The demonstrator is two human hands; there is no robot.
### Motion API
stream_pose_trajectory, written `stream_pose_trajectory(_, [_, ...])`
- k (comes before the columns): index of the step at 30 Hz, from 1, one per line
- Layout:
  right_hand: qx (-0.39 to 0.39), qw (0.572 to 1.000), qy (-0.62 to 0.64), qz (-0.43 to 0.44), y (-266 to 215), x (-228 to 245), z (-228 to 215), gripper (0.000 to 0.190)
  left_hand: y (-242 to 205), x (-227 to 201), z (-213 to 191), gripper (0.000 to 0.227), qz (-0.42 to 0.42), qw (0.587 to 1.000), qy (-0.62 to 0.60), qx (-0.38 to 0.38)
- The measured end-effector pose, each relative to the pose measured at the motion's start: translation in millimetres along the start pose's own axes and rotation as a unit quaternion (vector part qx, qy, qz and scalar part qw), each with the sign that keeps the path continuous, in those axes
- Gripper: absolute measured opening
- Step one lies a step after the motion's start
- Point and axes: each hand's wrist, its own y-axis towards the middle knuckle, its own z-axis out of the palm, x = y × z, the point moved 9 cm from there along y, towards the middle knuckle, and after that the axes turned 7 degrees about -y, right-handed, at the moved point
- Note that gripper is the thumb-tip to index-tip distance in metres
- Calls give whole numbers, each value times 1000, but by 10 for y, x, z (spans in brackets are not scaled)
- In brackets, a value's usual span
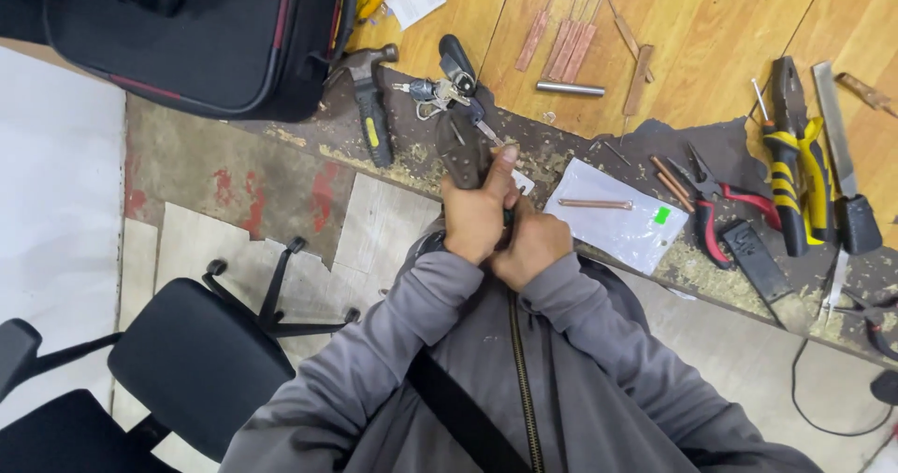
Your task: The person is using pliers and a hammer to bend, shape, and flatten thin copper strips on a workbench and occasionally on the floor.
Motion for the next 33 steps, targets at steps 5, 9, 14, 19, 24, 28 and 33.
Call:
stream_pose_trajectory(5, [32,998,-30,-37,-91,57,221,63,-55,370,-293,32,10,991,-94,-95])
stream_pose_trajectory(9, [76,992,-34,-94,-225,98,285,64,-300,348,-423,35,28,981,-136,-134])
stream_pose_trajectory(14, [74,980,14,-182,-405,278,447,44,-488,576,-875,33,18,949,-198,-245])
stream_pose_trajectory(19, [123,962,95,-224,-542,632,360,61,-478,469,-1177,29,-37,979,-121,-162])
stream_pose_trajectory(24, [144,931,185,-280,-254,974,-73,62,-434,-206,-1658,29,-9,985,174,4])
stream_pose_trajectory(28, [2,982,16,-188,490,1245,-243,39,-385,-543,-2022,27,19,956,270,109])
stream_pose_trajectory(33, [-60,995,-34,-71,983,1863,-208,58,-102,-688,-2462,21,57,931,303,192])
